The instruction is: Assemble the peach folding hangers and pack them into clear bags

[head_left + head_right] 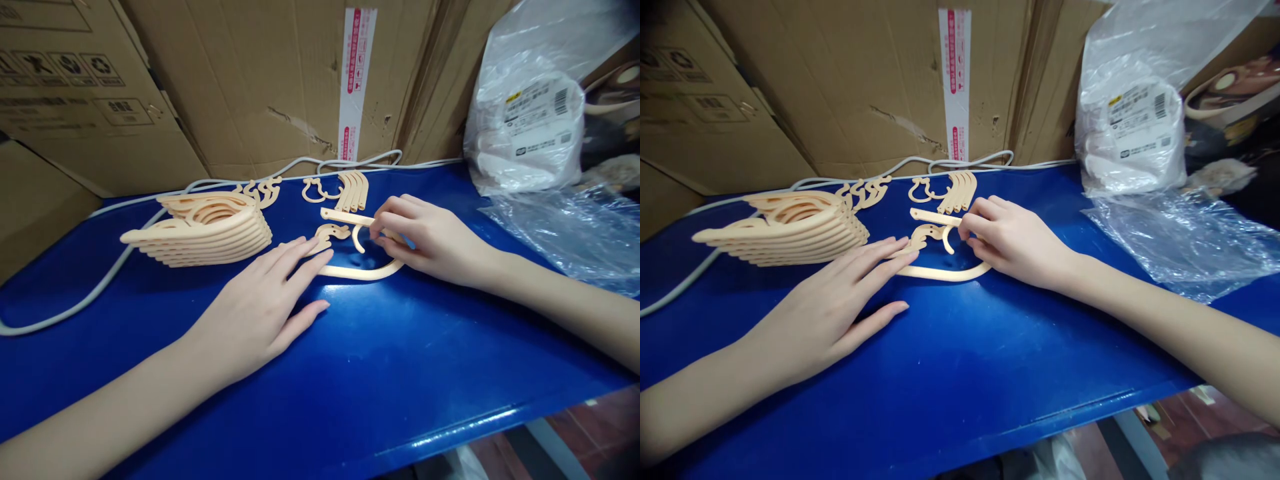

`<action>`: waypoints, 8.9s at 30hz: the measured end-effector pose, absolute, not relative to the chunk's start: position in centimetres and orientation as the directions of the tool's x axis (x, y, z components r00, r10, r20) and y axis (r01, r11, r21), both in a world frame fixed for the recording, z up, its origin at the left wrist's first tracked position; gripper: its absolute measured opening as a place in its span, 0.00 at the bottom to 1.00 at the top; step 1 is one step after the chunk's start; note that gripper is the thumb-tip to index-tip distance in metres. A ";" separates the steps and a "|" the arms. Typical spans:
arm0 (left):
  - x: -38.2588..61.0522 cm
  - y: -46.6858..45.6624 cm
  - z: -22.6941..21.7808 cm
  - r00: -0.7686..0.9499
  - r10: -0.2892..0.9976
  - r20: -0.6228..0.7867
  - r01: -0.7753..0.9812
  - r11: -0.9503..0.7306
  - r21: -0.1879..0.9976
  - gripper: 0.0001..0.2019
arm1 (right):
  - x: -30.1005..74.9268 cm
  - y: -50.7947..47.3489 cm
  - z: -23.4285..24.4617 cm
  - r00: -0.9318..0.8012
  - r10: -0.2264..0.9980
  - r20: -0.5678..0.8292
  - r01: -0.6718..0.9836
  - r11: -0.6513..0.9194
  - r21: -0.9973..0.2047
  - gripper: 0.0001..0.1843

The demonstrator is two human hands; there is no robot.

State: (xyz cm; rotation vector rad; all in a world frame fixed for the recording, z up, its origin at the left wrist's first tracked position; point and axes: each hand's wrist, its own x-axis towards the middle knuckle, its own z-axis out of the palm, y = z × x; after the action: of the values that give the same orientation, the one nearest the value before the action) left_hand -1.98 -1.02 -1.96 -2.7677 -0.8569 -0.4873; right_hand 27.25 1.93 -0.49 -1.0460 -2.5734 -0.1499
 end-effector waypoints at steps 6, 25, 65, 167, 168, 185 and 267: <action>-2.1 -1.0 -2.4 0.724 0.621 0.301 0.657 -0.754 -0.024 0.32 | 27.8 2.5 -0.9 -0.658 0.673 0.338 0.704 0.709 -0.042 0.12; -1.7 -2.3 -1.3 0.768 0.520 0.375 0.639 -0.664 -0.388 0.20 | 28.4 3.5 -1.6 -0.715 0.637 0.287 0.594 0.771 -0.231 0.15; -1.8 -1.9 -1.3 0.535 0.603 0.592 0.758 -0.652 -0.022 0.12 | 24.8 -1.2 -1.2 -0.887 0.207 0.412 0.360 0.869 0.339 0.13; -0.8 -2.7 -0.9 0.784 0.359 0.506 0.557 -0.766 -0.321 0.16 | 24.2 -2.0 -2.1 -0.803 0.407 0.435 0.496 0.861 0.109 0.19; -0.9 -2.7 -1.0 0.782 0.361 0.507 0.560 -0.764 -0.319 0.16 | 24.1 -2.1 -2.1 -0.801 0.408 0.438 0.500 0.858 0.116 0.19; -1.1 -2.5 -1.2 0.773 0.363 0.520 0.550 -0.792 -0.266 0.16 | 24.1 -2.1 -2.2 -0.801 0.409 0.436 0.504 0.855 0.124 0.20; -1.7 -2.2 -1.8 0.840 0.353 0.411 0.427 -0.898 -0.102 0.12 | 27.1 1.9 -0.9 -0.671 0.583 0.458 0.660 0.751 0.011 0.21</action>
State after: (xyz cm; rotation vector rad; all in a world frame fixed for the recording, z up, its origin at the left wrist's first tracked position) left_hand -1.73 -2.19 -1.76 -2.8299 -0.6061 -0.5783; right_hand 27.08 1.89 -0.89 -0.9454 -2.5182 -0.2438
